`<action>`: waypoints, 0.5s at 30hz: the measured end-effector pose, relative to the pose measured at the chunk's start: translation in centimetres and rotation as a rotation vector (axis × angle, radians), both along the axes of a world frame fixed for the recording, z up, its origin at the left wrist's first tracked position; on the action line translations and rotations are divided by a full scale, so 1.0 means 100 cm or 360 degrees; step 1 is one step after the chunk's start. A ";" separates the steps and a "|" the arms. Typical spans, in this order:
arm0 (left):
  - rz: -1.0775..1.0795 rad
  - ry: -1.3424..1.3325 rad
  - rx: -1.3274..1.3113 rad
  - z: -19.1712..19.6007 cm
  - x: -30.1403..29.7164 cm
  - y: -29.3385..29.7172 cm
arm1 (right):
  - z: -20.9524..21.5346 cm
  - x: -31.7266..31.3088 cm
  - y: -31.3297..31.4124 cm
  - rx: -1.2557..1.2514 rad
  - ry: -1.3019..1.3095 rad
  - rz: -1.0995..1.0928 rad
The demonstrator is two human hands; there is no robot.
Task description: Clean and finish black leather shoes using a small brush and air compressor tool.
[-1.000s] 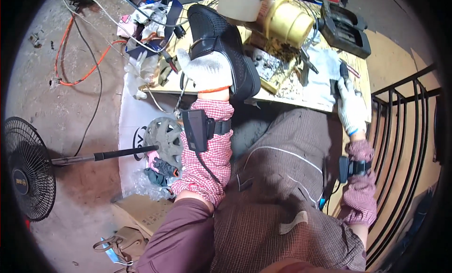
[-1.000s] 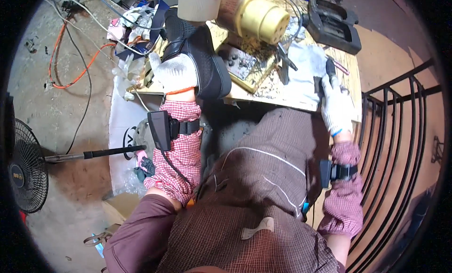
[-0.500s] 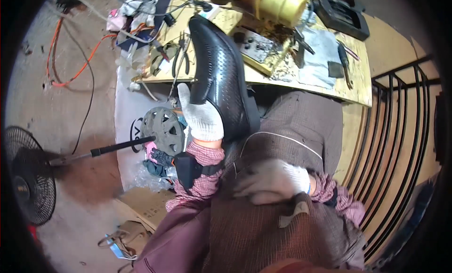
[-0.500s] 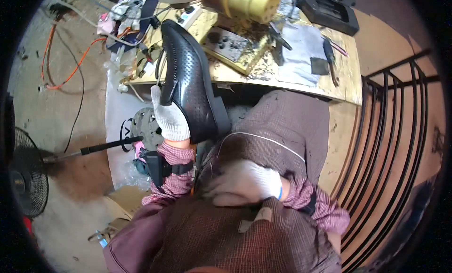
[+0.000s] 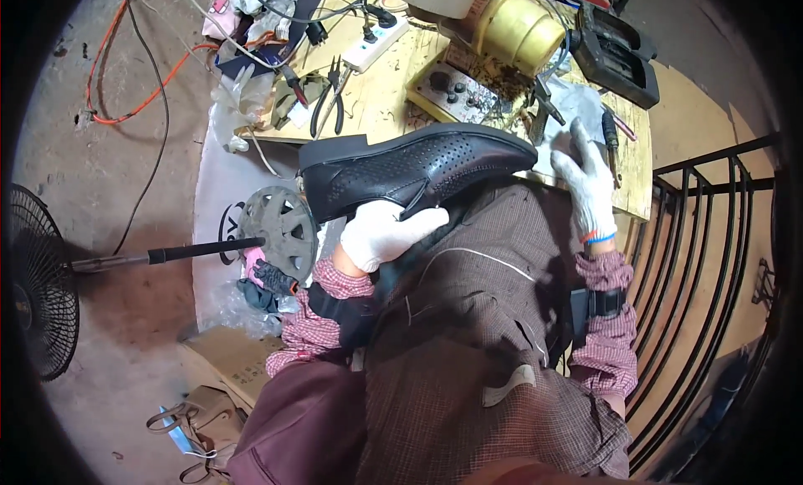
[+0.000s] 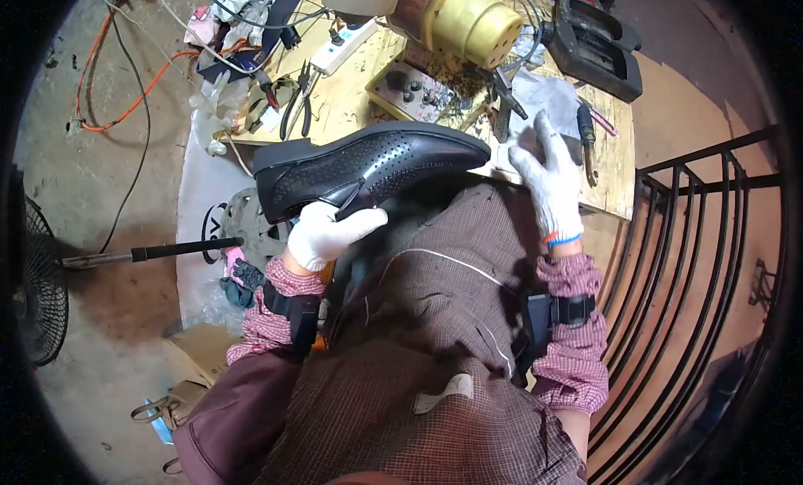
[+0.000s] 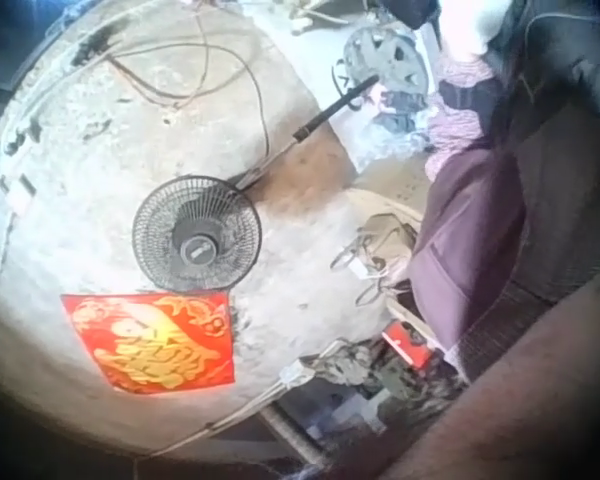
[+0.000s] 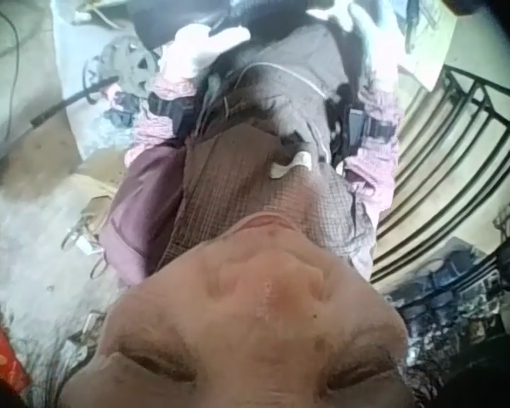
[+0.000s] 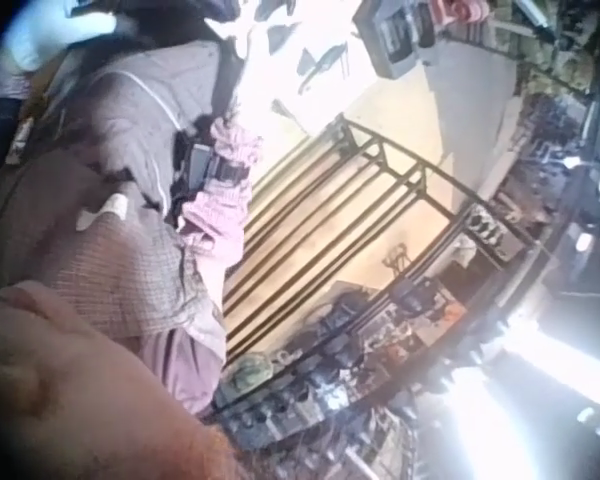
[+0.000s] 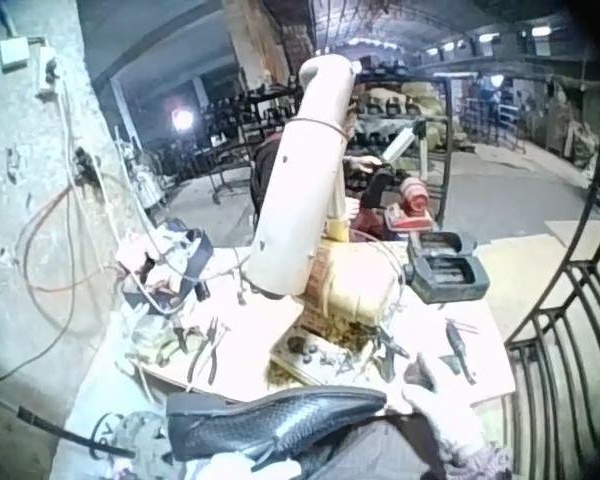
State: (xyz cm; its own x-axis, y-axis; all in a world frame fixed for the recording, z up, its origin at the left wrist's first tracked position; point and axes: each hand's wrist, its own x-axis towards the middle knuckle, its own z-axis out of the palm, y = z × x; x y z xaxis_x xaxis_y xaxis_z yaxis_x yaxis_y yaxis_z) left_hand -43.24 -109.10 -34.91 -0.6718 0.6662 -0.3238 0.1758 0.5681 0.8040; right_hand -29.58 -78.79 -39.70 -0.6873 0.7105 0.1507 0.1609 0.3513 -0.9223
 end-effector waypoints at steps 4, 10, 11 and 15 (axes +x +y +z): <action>-0.0272 0.0340 -0.0466 0.034 -0.017 0.001 | -0.018 -0.031 0.017 -0.0396 -0.0135 0.0168; -0.0258 0.0234 -0.0725 0.056 -0.037 0.002 | -0.038 -0.056 0.018 -0.0259 -0.0122 0.0042; -0.0371 0.0366 -0.0527 0.050 -0.042 -0.001 | -0.038 -0.060 0.018 -0.0374 -0.0044 0.0022; -0.0444 0.0214 -0.0704 0.081 -0.052 0.033 | -0.028 -0.054 0.007 -0.0587 0.0119 -0.0102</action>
State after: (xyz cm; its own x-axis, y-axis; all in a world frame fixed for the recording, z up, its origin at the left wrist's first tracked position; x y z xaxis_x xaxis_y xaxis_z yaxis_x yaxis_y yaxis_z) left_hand -48.41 -105.83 -26.80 -0.5436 0.6448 -0.5373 0.4533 0.7643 0.4587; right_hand -35.01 -78.05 -42.55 -0.6366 0.7675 -0.0753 0.0993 -0.0153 -0.9949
